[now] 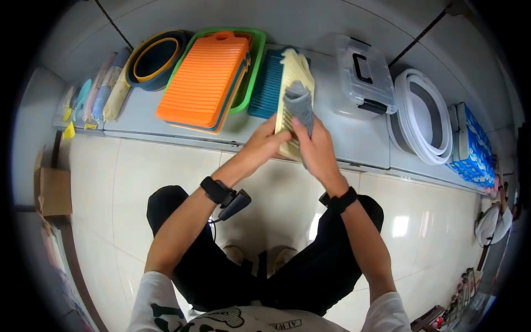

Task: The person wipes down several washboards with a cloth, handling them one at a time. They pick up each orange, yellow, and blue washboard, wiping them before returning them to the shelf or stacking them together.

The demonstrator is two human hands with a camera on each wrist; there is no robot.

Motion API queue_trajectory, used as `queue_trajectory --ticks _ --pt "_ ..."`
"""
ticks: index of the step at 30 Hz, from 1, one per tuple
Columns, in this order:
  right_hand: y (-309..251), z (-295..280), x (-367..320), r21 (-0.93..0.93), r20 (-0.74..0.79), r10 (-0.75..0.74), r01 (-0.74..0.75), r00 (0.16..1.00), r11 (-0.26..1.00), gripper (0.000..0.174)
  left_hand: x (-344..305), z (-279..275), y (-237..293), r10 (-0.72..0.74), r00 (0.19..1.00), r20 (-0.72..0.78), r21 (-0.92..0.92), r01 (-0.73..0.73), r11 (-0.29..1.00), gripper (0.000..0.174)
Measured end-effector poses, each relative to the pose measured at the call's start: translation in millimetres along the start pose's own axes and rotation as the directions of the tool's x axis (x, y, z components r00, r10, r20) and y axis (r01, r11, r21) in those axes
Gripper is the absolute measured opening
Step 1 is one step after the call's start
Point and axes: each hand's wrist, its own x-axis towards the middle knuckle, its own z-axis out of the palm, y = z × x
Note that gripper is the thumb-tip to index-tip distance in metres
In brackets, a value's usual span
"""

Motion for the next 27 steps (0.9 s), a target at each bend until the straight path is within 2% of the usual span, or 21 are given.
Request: queue_trajectory --ticks 1,2,3,4,6,7,8,9,10,11,12,14,16,18,19,20,21,22,24,26,27 --pt "-4 2 -6 0.002 0.001 0.0 0.0 1.0 1.0 0.061 -8 1 8 -0.004 0.999 -0.042 -0.155 -0.003 0.988 0.055" --pt "-12 4 -13 -0.092 -0.015 -0.248 0.245 0.969 0.965 0.061 -14 1 19 -0.014 0.996 -0.083 -0.304 -0.012 0.952 0.056" --pt "-20 4 -18 -0.182 -0.006 -0.48 0.471 0.877 0.863 0.063 -19 3 32 -0.009 0.993 -0.117 -0.416 -0.04 0.909 0.051" --pt "-27 4 -23 -0.174 -0.003 -0.48 0.472 0.878 0.864 0.063 -21 -3 30 -0.013 0.992 -0.124 -0.414 -0.039 0.909 0.051" --pt "-36 2 -32 -0.182 0.047 -0.55 0.549 0.833 0.816 0.066 -24 -21 21 0.104 0.992 0.078 -0.713 -0.017 0.701 0.051" --pt "-36 2 -34 -0.218 0.069 -0.583 0.582 0.81 0.783 0.067 -17 -30 7 0.364 0.898 0.246 -0.875 0.045 0.481 0.056" --pt "-39 1 -36 -0.219 0.069 -0.579 0.579 0.812 0.786 0.067 -23 -26 15 0.361 0.899 0.247 -0.877 0.048 0.479 0.056" --pt "-45 -1 -39 -0.307 0.13 -0.629 0.634 0.767 0.71 0.068 -32 -18 32 0.211 0.971 0.108 -0.843 -0.023 0.537 0.058" --pt "-47 -1 -41 -0.387 0.195 -0.668 0.683 0.718 0.62 0.069 -36 -12 41 0.065 0.997 -0.047 -0.794 -0.077 0.604 0.06" --pt "-44 4 -41 -0.414 0.192 -0.679 0.686 0.709 0.599 0.072 -36 -14 39 0.053 0.993 -0.109 -0.781 -0.118 0.613 0.061" --pt "-44 4 -41 -0.421 0.187 -0.676 0.68 0.713 0.601 0.072 -37 -15 38 0.052 0.994 -0.1 -0.781 -0.111 0.615 0.061" --pt "-47 2 -38 -0.516 0.237 -0.69 0.69 0.684 0.507 0.076 -42 -14 38 0.129 0.991 -0.028 -0.804 -0.099 0.587 0.062" --pt "-48 -3 -33 -0.542 0.215 -0.695 0.676 0.686 0.499 0.082 -48 -6 44 0.144 0.989 -0.035 -0.798 -0.114 0.592 0.063" --pt "-49 -8 -32 -0.52 0.165 -0.684 0.651 0.711 0.552 0.085 -56 6 49 0.129 0.975 -0.18 -0.669 -0.217 0.71 0.064" --pt "-49 -10 -32 -0.504 0.138 -0.652 0.62 0.745 0.602 0.087 -55 6 42 0.128 0.976 -0.177 -0.671 -0.215 0.71 0.064" --pt "-48 -11 -31 -0.505 0.139 -0.65 0.618 0.747 0.603 0.087 -53 5 34 0.202 0.954 -0.221 -0.514 -0.29 0.807 0.06" --pt "-44 -12 -29 -0.437 0.064 -0.615 0.576 0.786 0.691 0.086 -53 4 28 0.282 0.926 -0.25 -0.339 -0.356 0.871 0.056" --pt "-40 -15 -26 -0.36 -0.008 -0.571 0.53 0.821 0.767 0.085 -56 2 25 0.28 0.927 -0.249 -0.343 -0.355 0.87 0.056" --pt "-30 -17 -20 -0.318 -0.02 -0.568 0.533 0.823 0.784 0.081 -68 1 35 0.226 0.974 0.01 0.044 -0.226 0.973 0.052" --pt "-16 -14 -12 -0.016 -0.177 -0.436 0.441 0.882 0.898 0.078 -75 8 41 0.185 0.981 0.053 -0.05 -0.183 0.982 0.054" --pt "-11 -16 -8 -0.057 -0.199 -0.468 0.467 0.861 0.882 0.075 -77 8 40 0.183 0.979 0.093 0.003 -0.184 0.983 0.054"
